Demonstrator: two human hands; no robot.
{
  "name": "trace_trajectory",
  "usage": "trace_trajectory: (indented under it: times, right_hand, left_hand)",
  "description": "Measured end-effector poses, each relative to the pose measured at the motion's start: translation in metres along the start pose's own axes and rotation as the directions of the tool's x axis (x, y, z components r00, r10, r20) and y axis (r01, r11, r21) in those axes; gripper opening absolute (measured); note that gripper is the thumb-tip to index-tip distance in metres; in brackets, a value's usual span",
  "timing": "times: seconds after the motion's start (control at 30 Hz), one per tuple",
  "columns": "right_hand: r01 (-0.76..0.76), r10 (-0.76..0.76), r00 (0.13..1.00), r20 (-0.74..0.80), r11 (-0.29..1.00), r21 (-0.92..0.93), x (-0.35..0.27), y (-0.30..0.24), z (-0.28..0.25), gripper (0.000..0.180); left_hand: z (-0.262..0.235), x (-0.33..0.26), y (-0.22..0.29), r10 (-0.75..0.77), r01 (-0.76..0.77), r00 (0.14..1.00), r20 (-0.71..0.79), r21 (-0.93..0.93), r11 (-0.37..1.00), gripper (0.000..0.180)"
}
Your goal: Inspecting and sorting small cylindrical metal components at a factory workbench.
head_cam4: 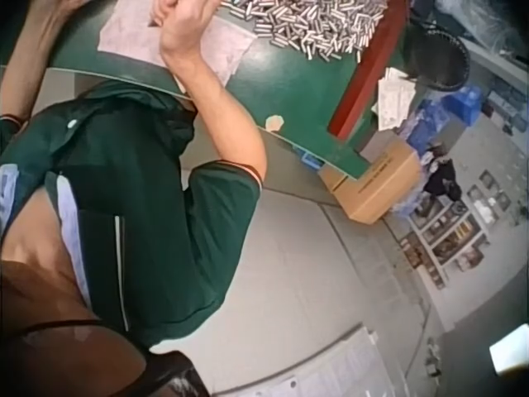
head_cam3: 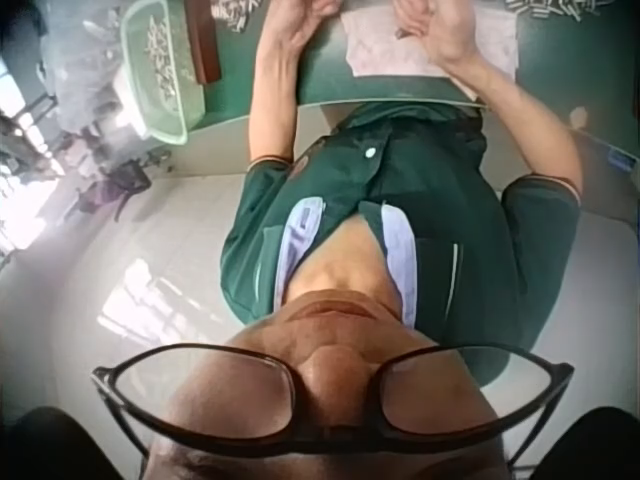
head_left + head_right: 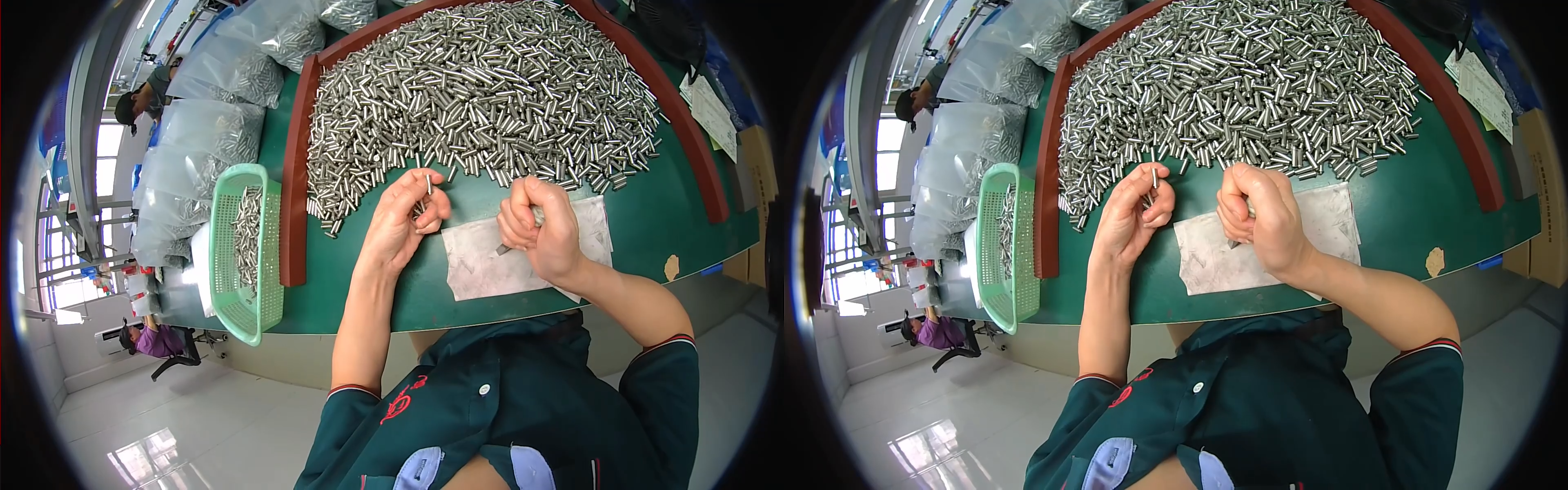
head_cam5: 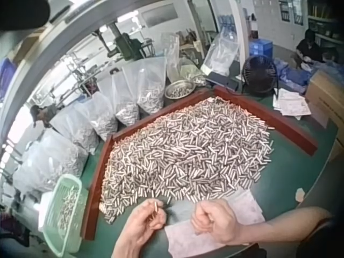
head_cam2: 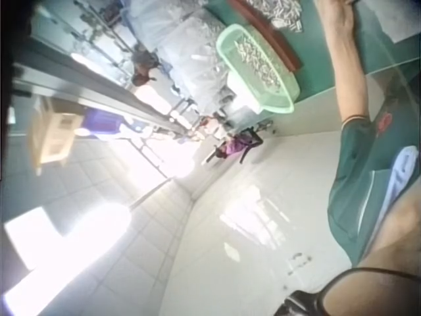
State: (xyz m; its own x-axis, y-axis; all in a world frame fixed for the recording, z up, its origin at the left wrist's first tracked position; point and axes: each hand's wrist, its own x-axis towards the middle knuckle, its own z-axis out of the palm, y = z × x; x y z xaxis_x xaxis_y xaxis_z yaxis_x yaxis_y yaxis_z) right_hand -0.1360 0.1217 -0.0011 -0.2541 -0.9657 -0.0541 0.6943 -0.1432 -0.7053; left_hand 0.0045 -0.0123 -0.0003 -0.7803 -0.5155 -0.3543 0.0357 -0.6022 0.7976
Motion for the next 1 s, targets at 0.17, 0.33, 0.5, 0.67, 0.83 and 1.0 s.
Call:
trace_trajectory:
  times: [0.17,0.33,0.5,0.67,0.83,1.0]
  right_hand:
    - [-0.009,0.009,1.0,-0.021,1.0,-0.019,0.0,0.004,-0.005,0.038]
    - [0.032,-0.034,0.999,0.018,0.995,0.092,0.0,0.004,-0.001,0.038]
    - [0.061,-0.063,0.998,0.021,0.995,0.079,0.001,0.006,-0.001,0.038]
    - [0.029,-0.029,1.0,-0.012,0.998,0.049,0.0,0.008,0.0,0.039]
    - [0.026,-0.025,1.0,-0.018,0.998,0.06,-0.001,0.009,0.0,0.039]
    - [0.026,-0.025,1.0,-0.02,0.998,0.059,-0.001,0.008,0.001,0.038]
  left_hand:
    - [0.026,-0.029,-0.011,0.136,-0.103,0.99,0.019,0.758,0.644,0.007]
    - [0.044,-0.044,-0.03,0.21,-0.134,0.974,0.08,0.957,0.258,0.012]
    - [0.044,-0.042,-0.04,0.296,-0.129,0.954,0.055,0.962,0.239,0.014]
    - [0.043,-0.043,-0.043,0.306,-0.11,0.951,0.034,0.965,0.236,0.015]
    - [0.043,-0.043,-0.046,0.344,-0.135,0.939,0.033,0.951,0.279,0.015]
    - [0.043,-0.043,-0.045,0.343,-0.141,0.939,0.036,0.948,0.286,0.015]
